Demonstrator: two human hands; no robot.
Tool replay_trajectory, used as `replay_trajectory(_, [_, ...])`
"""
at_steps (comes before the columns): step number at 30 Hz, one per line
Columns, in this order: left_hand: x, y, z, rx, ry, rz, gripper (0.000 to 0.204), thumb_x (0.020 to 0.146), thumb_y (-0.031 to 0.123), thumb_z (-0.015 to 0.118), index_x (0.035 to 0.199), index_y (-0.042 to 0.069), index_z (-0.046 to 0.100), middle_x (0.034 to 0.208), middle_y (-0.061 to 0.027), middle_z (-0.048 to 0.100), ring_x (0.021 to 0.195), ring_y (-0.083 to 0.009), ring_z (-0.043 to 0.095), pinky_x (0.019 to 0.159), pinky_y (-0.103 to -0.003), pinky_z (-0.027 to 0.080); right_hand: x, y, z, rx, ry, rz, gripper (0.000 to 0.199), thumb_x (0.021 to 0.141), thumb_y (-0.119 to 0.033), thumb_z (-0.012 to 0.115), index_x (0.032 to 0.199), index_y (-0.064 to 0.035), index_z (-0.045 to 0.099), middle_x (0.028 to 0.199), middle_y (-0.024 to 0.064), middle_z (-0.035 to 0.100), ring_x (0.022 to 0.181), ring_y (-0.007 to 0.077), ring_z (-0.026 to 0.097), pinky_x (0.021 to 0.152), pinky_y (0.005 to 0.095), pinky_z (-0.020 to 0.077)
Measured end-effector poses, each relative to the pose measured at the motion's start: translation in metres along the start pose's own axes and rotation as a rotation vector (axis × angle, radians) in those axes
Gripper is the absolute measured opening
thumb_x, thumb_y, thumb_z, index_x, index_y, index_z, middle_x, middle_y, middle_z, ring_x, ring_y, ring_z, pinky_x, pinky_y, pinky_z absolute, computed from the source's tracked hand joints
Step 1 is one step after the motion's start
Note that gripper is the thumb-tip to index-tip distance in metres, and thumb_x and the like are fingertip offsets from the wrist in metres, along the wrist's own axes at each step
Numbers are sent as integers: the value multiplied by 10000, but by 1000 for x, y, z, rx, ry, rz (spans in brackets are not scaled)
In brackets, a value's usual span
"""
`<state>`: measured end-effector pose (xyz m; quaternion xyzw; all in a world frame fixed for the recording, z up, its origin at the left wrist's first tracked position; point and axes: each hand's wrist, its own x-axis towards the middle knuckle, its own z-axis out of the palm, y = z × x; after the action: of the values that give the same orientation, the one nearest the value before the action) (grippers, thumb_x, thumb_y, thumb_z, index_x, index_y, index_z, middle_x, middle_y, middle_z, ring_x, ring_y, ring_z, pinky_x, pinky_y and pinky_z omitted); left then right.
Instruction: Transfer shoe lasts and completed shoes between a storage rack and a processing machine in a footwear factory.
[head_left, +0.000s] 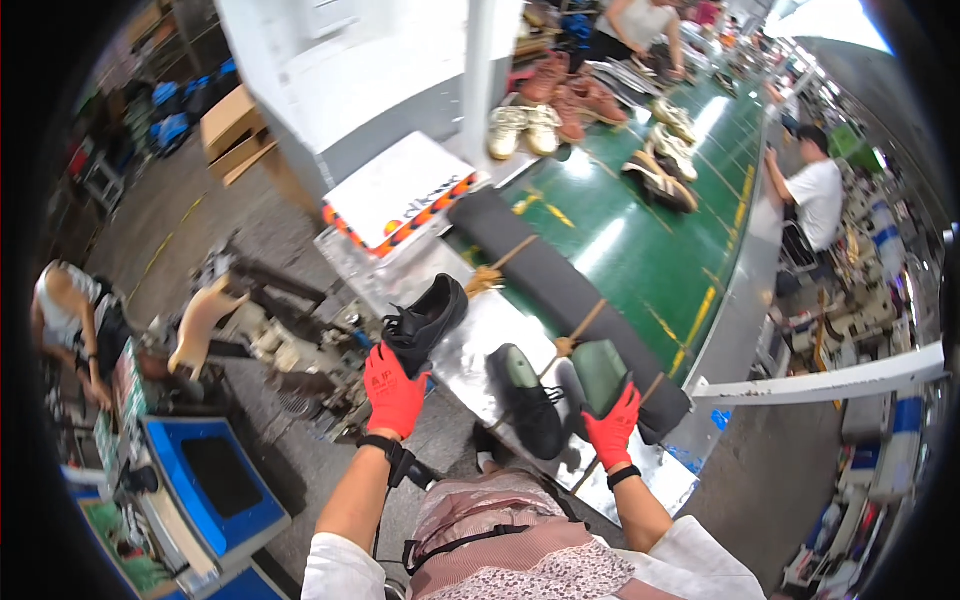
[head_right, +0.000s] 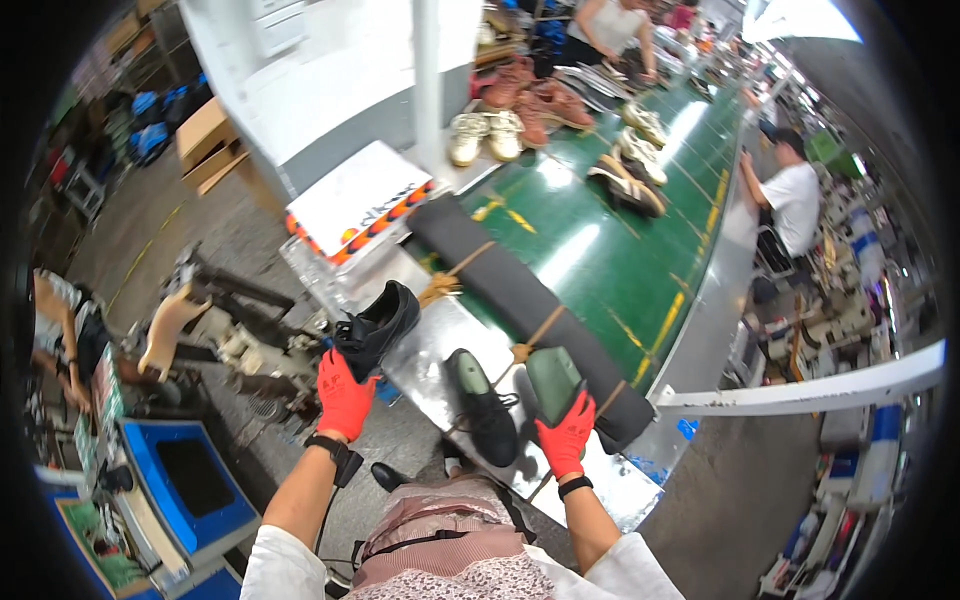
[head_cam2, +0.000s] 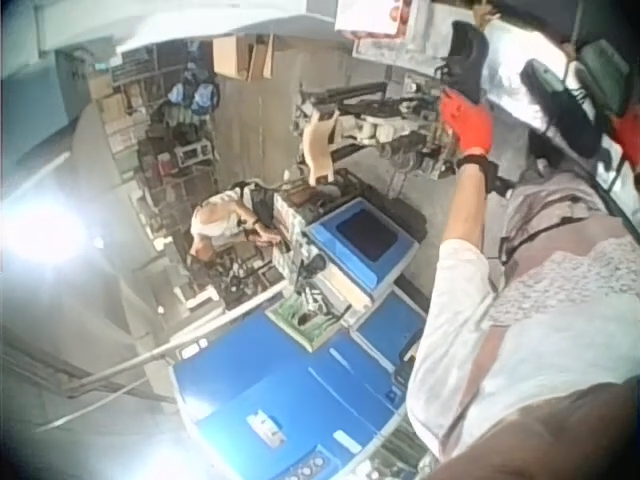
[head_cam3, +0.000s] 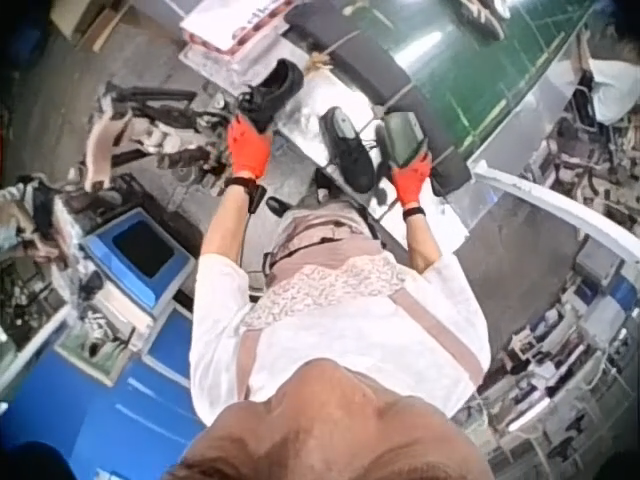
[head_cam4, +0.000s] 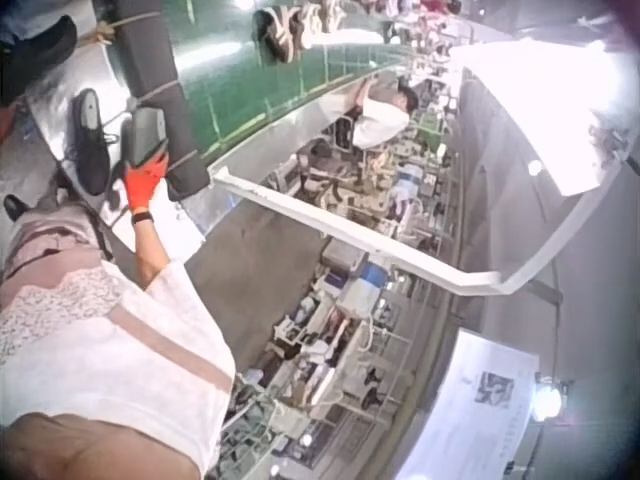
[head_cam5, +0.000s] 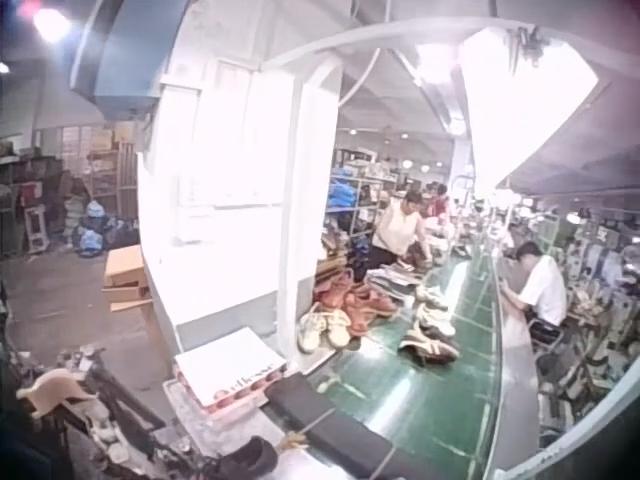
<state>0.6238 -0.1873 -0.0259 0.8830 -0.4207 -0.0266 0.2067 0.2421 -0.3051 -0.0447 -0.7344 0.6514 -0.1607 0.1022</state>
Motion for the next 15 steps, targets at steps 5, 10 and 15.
replay_trajectory(5, [5, 16, 46, 114, -243, 19, 856, 796, 278, 751, 1480, 13, 309, 1455, -267, 378, 1328, -423, 387, 1082, -513, 350, -12, -1, 7, -62, 82, -115, 852, 763, -230, 759, 1453, 38, 338, 1450, 277, 349, 1351, 484, 313, 1136, 565, 254])
replay_trajectory(10, [-12, 21, 24, 13, -229, -5, 873, 795, 273, 752, 1486, -5, 298, 1454, -318, 368, 1335, -456, 386, 1103, -508, 342, -15, -93, 32, 412, -298, -229, 1013, 698, -394, 826, 1479, 28, 337, 1445, 276, 416, 1365, 425, 383, 1143, 477, 309])
replay_trajectory(15, [-84, 2, 21, -245, -125, -139, 843, 792, 328, 774, 1445, -23, 373, 1435, -314, 406, 1311, -458, 417, 1102, -491, 355, 12, -108, 36, 714, -459, -6, 708, 719, -198, 798, 1347, -25, 520, 1230, 215, 634, 1159, 331, 615, 974, 389, 485])
